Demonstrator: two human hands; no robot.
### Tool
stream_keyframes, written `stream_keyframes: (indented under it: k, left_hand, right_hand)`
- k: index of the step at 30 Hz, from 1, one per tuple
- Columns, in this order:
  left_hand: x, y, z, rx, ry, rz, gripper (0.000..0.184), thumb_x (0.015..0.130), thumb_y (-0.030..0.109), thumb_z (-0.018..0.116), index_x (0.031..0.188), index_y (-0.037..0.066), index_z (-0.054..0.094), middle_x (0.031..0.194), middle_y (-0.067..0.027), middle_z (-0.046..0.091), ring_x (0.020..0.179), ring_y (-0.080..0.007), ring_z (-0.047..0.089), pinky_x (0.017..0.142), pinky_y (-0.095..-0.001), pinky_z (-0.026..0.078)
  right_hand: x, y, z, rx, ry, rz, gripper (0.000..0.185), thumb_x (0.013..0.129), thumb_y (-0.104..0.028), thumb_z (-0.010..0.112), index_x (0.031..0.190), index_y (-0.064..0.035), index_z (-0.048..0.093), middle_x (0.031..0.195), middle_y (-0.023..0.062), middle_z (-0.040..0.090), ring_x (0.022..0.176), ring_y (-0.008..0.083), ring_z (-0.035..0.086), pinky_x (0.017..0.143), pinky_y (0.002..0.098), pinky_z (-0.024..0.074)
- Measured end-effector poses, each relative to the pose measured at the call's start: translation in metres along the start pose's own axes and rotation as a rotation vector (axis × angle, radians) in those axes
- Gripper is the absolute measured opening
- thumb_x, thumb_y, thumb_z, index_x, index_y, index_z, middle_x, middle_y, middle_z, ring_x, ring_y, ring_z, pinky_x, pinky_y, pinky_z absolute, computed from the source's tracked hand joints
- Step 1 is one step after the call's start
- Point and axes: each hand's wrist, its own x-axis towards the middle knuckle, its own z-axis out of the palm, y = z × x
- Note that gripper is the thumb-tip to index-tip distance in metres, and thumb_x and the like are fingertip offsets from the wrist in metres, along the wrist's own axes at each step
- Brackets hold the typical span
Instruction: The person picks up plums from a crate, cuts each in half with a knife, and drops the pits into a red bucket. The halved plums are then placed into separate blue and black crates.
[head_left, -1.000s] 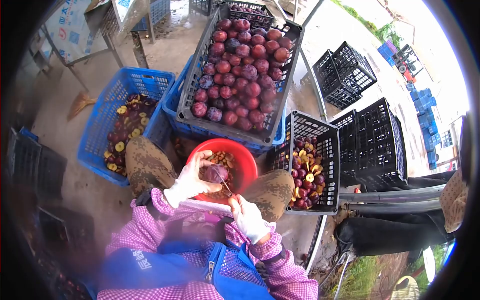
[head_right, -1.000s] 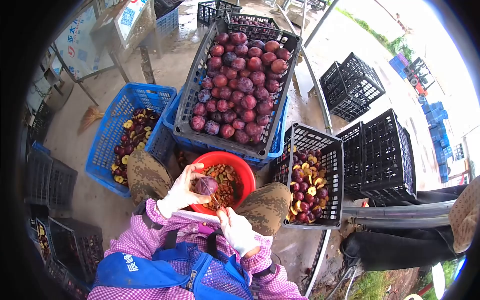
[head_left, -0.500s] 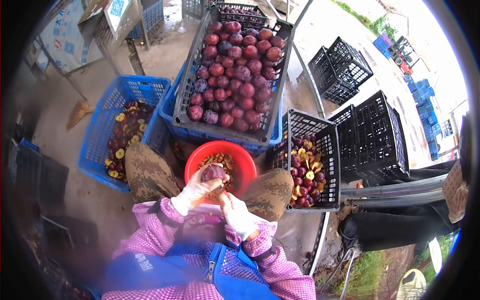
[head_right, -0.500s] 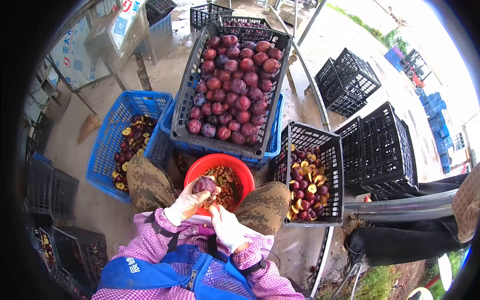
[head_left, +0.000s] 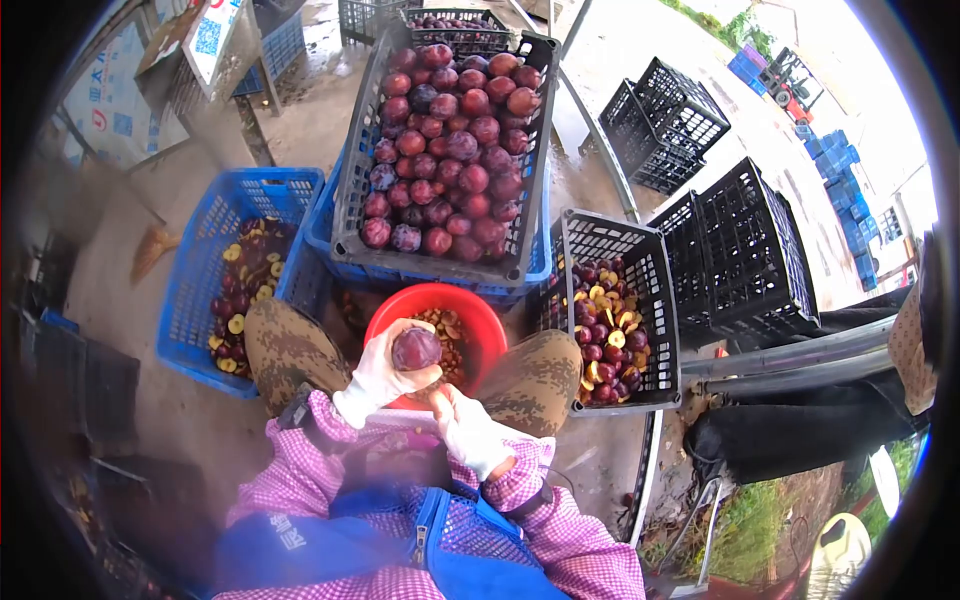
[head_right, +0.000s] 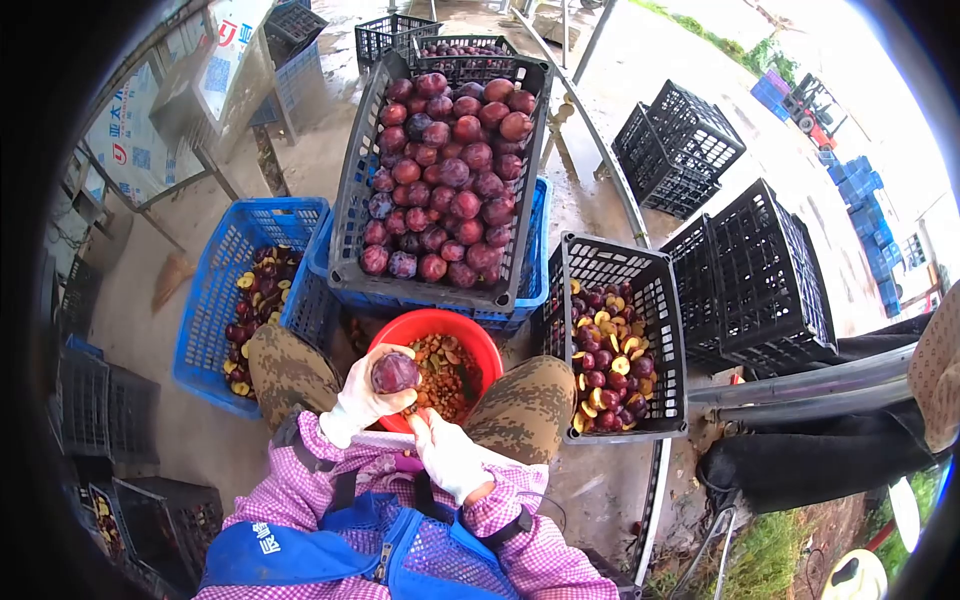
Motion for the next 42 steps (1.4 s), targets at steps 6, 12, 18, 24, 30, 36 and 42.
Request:
stream_keyframes:
  k: [6, 12, 18, 24, 30, 36, 42]
  left_hand:
    - [-0.004, -0.015, 0.022, -1.229, -0.029, -0.533, 0.053, 0.082, 0.044, 0.067, 0.112, 0.004, 0.053, 0.087, -0.0087, 0.064, 0.09, -0.0204, 0.062, 0.086, -0.0387, 0.05]
    - [0.005, -0.012, 0.03, -0.682, 0.179, -0.197, 0.052, 0.083, 0.044, 0.065, 0.114, 0.004, 0.052, 0.082, -0.0085, 0.063, 0.083, -0.0209, 0.062, 0.082, -0.0383, 0.051]
    - [0.009, 0.0, 0.035, -1.116, 0.186, -0.384, 0.047, 0.085, 0.036, 0.065, 0.117, 0.005, 0.049, 0.089, -0.0091, 0.063, 0.083, -0.0211, 0.062, 0.091, -0.0383, 0.048]
    - [0.009, -0.022, 0.032, -0.598, 0.187, -0.076, 0.049, 0.083, 0.033, 0.067, 0.118, 0.005, 0.047, 0.095, -0.0096, 0.063, 0.081, -0.0176, 0.062, 0.089, -0.0355, 0.049]
    - [0.009, -0.007, 0.029, -0.829, 0.196, -0.271, 0.057, 0.085, 0.056, 0.056, 0.114, 0.007, 0.05, 0.089, -0.0062, 0.063, 0.086, -0.0197, 0.061, 0.093, -0.0401, 0.047]
    - [0.008, -0.014, 0.024, -0.845, 0.185, -0.308, 0.055, 0.087, 0.053, 0.055, 0.114, 0.006, 0.05, 0.084, -0.0073, 0.064, 0.09, -0.0222, 0.062, 0.088, -0.0369, 0.048]
    - [0.013, -0.004, 0.02, -0.485, 0.216, 0.004, 0.039, 0.089, 0.03, 0.057, 0.114, 0.003, 0.047, 0.096, -0.0116, 0.062, 0.086, -0.0192, 0.062, 0.082, -0.0348, 0.05]
  right_hand:
    - [0.013, -0.015, 0.0, -0.196, 0.056, 0.073, 0.039, 0.095, -0.034, 0.043, 0.102, 0.0023, 0.056, 0.085, 0.0271, 0.062, 0.084, 0.0425, 0.06, 0.073, 0.0453, 0.0464]
    - [0.01, -0.017, 0.006, 0.091, 0.092, -0.014, 0.038, 0.095, -0.036, 0.042, 0.101, -0.0011, 0.056, 0.075, 0.025, 0.062, 0.073, 0.0423, 0.061, 0.066, 0.0476, 0.0469]
    - [0.018, -0.009, 0.01, -0.254, 0.229, -0.027, 0.037, 0.095, -0.036, 0.042, 0.092, -0.0022, 0.054, 0.071, 0.0231, 0.061, 0.068, 0.0391, 0.062, 0.06, 0.0477, 0.0465]
    - [0.018, -0.01, 0.023, 0.045, 0.196, -0.041, 0.037, 0.094, -0.038, 0.044, 0.092, -0.0029, 0.054, 0.065, 0.0206, 0.06, 0.059, 0.0372, 0.061, 0.058, 0.0453, 0.0482]
    - [0.017, -0.018, 0.013, -0.175, 0.239, -0.017, 0.037, 0.094, -0.038, 0.044, 0.091, -0.0021, 0.054, 0.066, 0.021, 0.061, 0.062, 0.0379, 0.061, 0.058, 0.0469, 0.0481]
    - [0.021, -0.013, 0.021, -0.237, 0.306, -0.103, 0.035, 0.094, -0.037, 0.045, 0.092, -0.0028, 0.054, 0.067, 0.0209, 0.061, 0.062, 0.0382, 0.061, 0.058, 0.0473, 0.0477]
    - [0.016, -0.017, 0.02, -0.103, 0.27, -0.054, 0.028, 0.092, -0.031, 0.051, 0.094, -0.0037, 0.056, 0.067, 0.0187, 0.061, 0.06, 0.0347, 0.061, 0.056, 0.0429, 0.0484]
